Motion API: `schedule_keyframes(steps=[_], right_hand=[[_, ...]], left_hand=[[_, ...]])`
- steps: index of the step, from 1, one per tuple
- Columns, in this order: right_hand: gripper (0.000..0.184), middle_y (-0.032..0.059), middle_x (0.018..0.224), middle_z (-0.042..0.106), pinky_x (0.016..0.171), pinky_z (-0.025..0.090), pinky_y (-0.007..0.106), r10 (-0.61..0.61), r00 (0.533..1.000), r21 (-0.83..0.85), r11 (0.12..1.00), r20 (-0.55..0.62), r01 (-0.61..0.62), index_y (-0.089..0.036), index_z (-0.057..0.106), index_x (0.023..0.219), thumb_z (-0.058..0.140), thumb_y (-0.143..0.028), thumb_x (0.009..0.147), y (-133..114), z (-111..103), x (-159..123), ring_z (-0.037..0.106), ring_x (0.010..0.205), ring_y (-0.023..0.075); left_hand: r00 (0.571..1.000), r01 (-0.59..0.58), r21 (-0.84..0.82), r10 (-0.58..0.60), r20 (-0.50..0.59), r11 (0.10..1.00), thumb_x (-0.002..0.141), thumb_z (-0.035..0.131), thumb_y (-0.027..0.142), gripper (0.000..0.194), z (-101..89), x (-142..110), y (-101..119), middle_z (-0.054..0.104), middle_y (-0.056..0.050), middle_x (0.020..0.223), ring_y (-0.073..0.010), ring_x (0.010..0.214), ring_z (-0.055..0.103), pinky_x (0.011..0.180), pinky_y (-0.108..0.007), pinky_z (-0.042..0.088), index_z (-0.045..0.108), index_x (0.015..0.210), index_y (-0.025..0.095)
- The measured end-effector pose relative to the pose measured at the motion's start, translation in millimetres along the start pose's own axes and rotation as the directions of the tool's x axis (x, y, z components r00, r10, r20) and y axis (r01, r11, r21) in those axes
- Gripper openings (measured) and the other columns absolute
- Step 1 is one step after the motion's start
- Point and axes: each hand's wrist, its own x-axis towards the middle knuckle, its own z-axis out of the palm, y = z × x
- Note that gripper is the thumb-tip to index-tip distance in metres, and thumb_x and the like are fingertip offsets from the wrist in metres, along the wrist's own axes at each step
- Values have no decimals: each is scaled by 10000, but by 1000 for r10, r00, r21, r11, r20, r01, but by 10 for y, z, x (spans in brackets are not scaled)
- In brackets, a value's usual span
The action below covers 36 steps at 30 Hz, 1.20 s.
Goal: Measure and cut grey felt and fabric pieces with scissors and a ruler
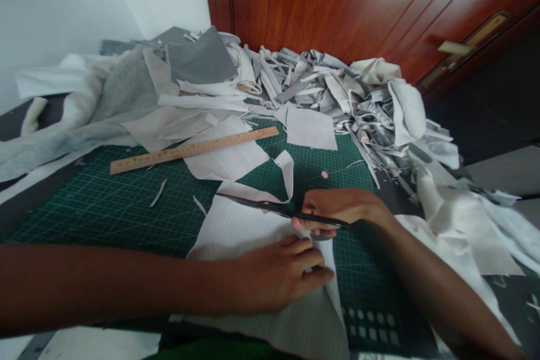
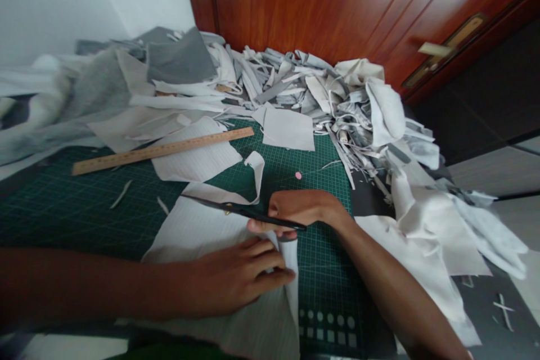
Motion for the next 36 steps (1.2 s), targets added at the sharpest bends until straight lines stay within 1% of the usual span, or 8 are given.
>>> schedule_keyframes(steps=[6,13,18,23,26,28,32,36], right_hand=[[798,-21,485,510,433,309,233,13,999,-50,999,38,-11,-141,621,684,432,-893,874,-39,-41,37,412,434,85],[786,-7,496,533,465,353,232,11,1000,-117,993,29,-7,-163,562,632,411,-893,881,-110,-51,99,451,440,88],[793,-5,486,522,465,342,227,2,1000,-117,993,1,-1,-153,568,614,426,-884,887,-164,-35,100,448,449,82],[749,-18,454,511,478,349,232,0,1000,-78,997,-13,-1,-145,608,619,477,-820,919,-139,-23,122,456,439,87],[698,-25,444,512,478,350,230,-23,1000,-47,999,-17,22,-160,569,570,547,-764,921,-120,-19,132,445,423,79],[677,-29,441,514,481,352,227,-31,999,-43,999,-22,30,-167,547,551,572,-729,927,-124,-15,129,439,416,74],[667,-21,437,526,498,365,228,-22,999,-83,996,-43,18,-168,537,521,574,-677,950,-171,-6,109,447,417,74],[650,-17,426,519,486,333,238,28,994,-145,988,-105,-43,-162,564,502,583,-629,953,-208,8,107,407,406,71]], left_hand=[[1000,-13,7,13,4,1000,1037,584,177,269,35,-12,-11,681,-71,1159,-215,1124,613,1007,-347,483,629,1303,171],[1000,-7,26,7,9,1000,1059,537,175,249,12,-5,0,681,-58,1151,-214,1116,612,1030,-353,464,634,1288,171],[1000,-13,39,13,8,999,1062,534,185,246,16,1,-3,686,-64,1167,-222,1142,613,1049,-369,463,638,1285,171],[1000,-10,26,10,8,1000,1068,506,169,250,12,1,-3,689,-50,1130,-212,1092,629,1025,-357,471,644,1276,169],[1000,-3,28,2,12,1000,1061,510,150,246,17,1,4,691,-46,1126,-200,1085,628,1041,-340,461,652,1260,168],[1000,-2,29,2,2,1000,1050,524,141,248,27,1,7,689,-47,1129,-205,1092,626,1053,-350,456,653,1260,165],[1000,1,22,-1,-12,1000,1048,532,150,242,36,0,9,685,-51,1112,-210,1067,632,1011,-357,478,656,1255,164],[1000,7,33,-7,8,999,1065,485,148,262,9,6,15,690,-50,1124,-206,1080,629,1052,-341,459,652,1265,174]])
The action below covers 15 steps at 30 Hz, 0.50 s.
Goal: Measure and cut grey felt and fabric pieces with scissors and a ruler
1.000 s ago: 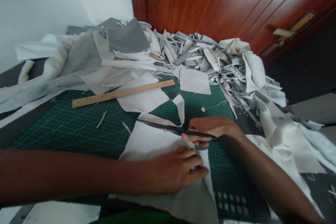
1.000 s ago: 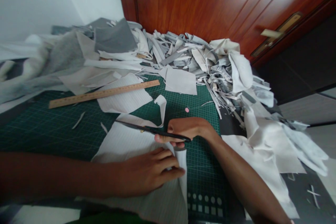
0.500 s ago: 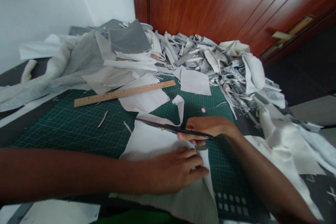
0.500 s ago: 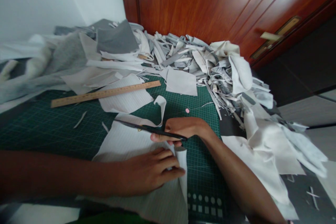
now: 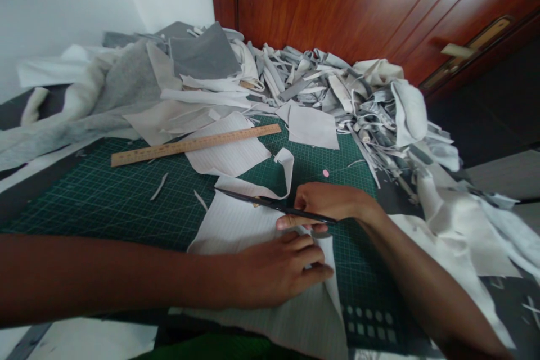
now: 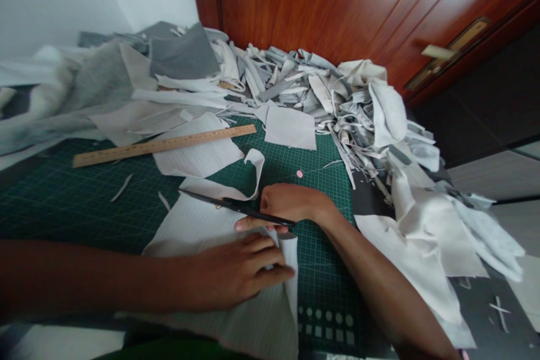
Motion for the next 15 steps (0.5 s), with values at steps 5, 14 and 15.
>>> schedule_keyframes(steps=[5,14,15], right_hand=[[615,-3,432,531,499,323,257,9,999,-69,998,-35,-11,-163,588,507,573,-597,941,32,28,29,427,423,87],[634,12,490,553,488,306,265,25,1000,-85,996,4,-24,-160,585,529,514,-616,963,-20,2,-59,465,458,96],[619,6,495,547,490,303,263,-6,999,-72,997,38,8,-158,590,546,515,-604,970,-1,-13,-76,450,465,92]], left_hand=[[1000,-9,0,9,12,1000,1063,490,144,263,-20,11,-2,699,-57,1117,-202,1071,634,1081,-351,456,649,1271,169],[999,15,-38,-13,46,999,1042,551,153,304,-19,-6,-14,689,-70,1205,-211,1218,601,1106,-342,457,625,1336,173],[999,16,-40,-14,44,999,1041,550,150,307,-23,-8,-15,689,-68,1203,-214,1242,591,1131,-350,442,625,1338,172]])
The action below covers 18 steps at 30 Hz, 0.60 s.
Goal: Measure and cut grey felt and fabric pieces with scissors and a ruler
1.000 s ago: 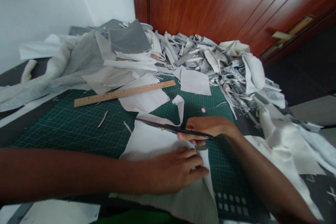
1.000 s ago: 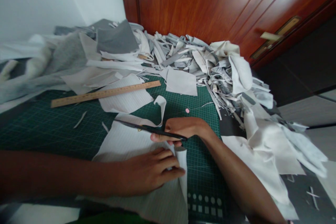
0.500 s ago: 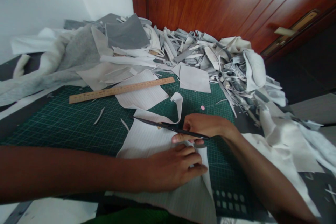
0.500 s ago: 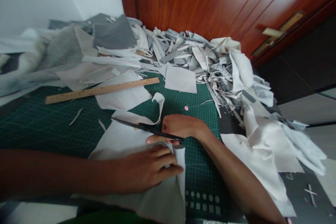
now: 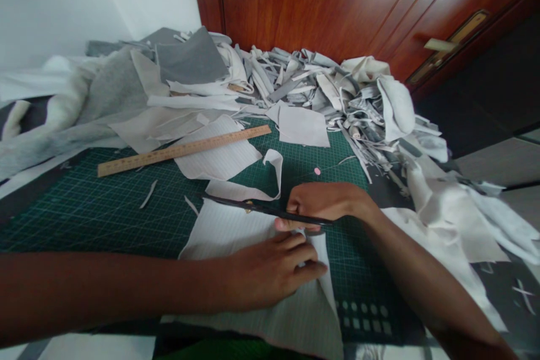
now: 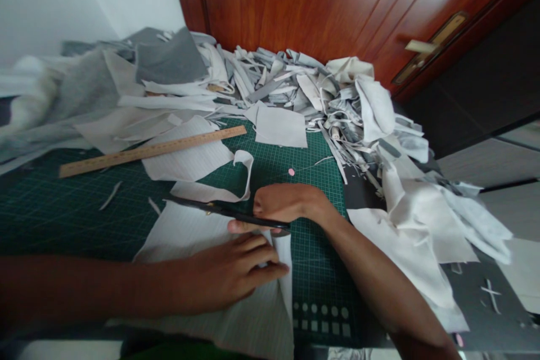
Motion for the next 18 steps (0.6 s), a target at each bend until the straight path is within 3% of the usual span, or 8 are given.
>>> schedule_keyframes(steps=[4,9,11,14,18], right_hand=[[624,-12,543,545,508,309,255,-96,993,111,990,66,88,-160,576,621,522,-682,959,93,-65,-128,416,502,85],[767,7,649,575,604,402,253,-133,986,69,988,-96,140,-160,607,748,384,-877,909,41,-197,-484,517,620,121],[800,15,667,585,594,406,259,-86,985,64,993,-147,97,-161,630,790,355,-905,895,14,-229,-644,530,634,134],[752,-6,615,537,510,336,263,48,980,82,996,-194,-32,-185,586,703,419,-896,881,45,-210,-838,465,558,120],[636,-41,532,433,445,197,283,215,894,-3,972,-394,-235,-203,546,619,573,-780,886,112,-105,-984,338,476,96]], left_hand=[[1000,-1,-8,1,2,1000,1038,567,157,315,-21,1,-2,680,-67,1254,-237,1377,508,1186,-380,393,623,1348,176],[1000,-2,-23,2,30,1000,1011,621,163,363,-45,9,-3,676,-60,1273,-211,1190,600,1026,-356,485,611,1373,186],[1000,-7,-19,7,25,1000,1026,595,168,327,-54,14,-4,685,-54,1238,-211,1164,600,998,-348,484,621,1353,177],[1000,-9,-15,9,18,1000,1045,562,170,291,-56,19,-8,690,-49,1200,-204,1135,596,973,-332,480,633,1327,173],[1000,-11,-25,11,6,1000,1021,605,171,309,-29,14,-22,689,-44,1183,-199,1099,595,947,-330,483,631,1328,187]])
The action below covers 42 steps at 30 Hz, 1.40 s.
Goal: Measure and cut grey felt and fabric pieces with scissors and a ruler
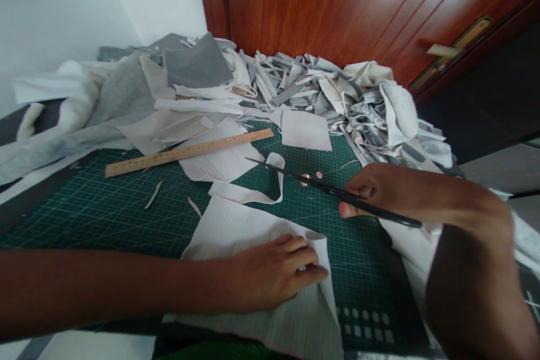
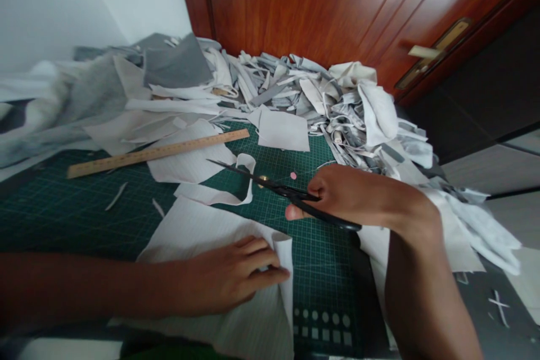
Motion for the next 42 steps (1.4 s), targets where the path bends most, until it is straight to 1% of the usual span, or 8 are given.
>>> schedule_keyframes(steps=[2,7,12,20,28,33,36,42], right_hand=[[559,-37,516,446,437,188,299,12,990,-101,995,-142,-27,-208,569,614,652,-701,865,-22,30,-62,353,461,100],[322,4,565,567,518,290,327,-142,925,-312,950,-353,27,-226,610,627,735,-467,799,-184,91,-194,460,510,139],[341,13,536,535,619,292,367,-128,867,-413,906,-481,-96,-250,576,581,769,-470,755,-220,162,-252,459,533,173],[359,49,568,592,684,328,403,-69,852,-447,871,-518,-201,-256,610,582,792,-544,696,-315,261,-288,489,597,212],[420,42,530,543,722,377,401,-139,855,-515,841,-500,-165,-232,589,566,766,-569,743,-367,362,-237,474,591,189],[434,46,484,496,631,306,359,-142,859,-528,833,-492,-165,-234,546,497,764,-509,752,-430,347,-235,486,597,201],[444,23,449,456,574,268,340,-152,876,-510,852,-458,-119,-226,540,479,726,-467,802,-442,334,-240,425,515,155],[448,-32,419,403,467,190,299,-44,911,-376,918,-409,-125,-212,545,475,698,-454,820,-391,245,-202,310,405,90]], left_hand=[[1000,-2,-1,2,-4,1000,1014,616,173,320,10,-3,-5,687,-45,1181,-204,1110,591,948,-331,480,628,1333,192],[1000,2,-7,-2,25,1000,1040,559,160,309,-12,3,-3,688,-48,1193,-210,1145,584,990,-330,455,622,1341,191],[999,-3,-7,3,36,1000,1032,568,163,323,-32,6,-2,686,-53,1203,-214,1145,591,1000,-334,460,619,1351,175],[999,6,-10,-5,36,1000,1019,585,152,357,-32,1,-1,685,-54,1224,-209,1153,598,997,-324,466,606,1373,186],[999,5,-41,-3,45,999,1026,580,165,372,-1,-18,-21,676,-56,1264,-225,1175,581,1014,-350,462,591,1398,182],[999,16,-60,-13,43,998,1021,572,148,388,17,-21,-19,673,-59,1273,-225,1208,574,1033,-346,452,588,1407,188],[999,24,-56,-22,46,998,1018,570,141,393,4,-17,-10,676,-61,1270,-223,1203,580,1029,-346,454,585,1407,195],[994,41,-49,-36,100,998,1023,567,161,402,-48,-11,5,672,-51,1288,-232,1210,578,1030,-354,444,563,1423,206]])
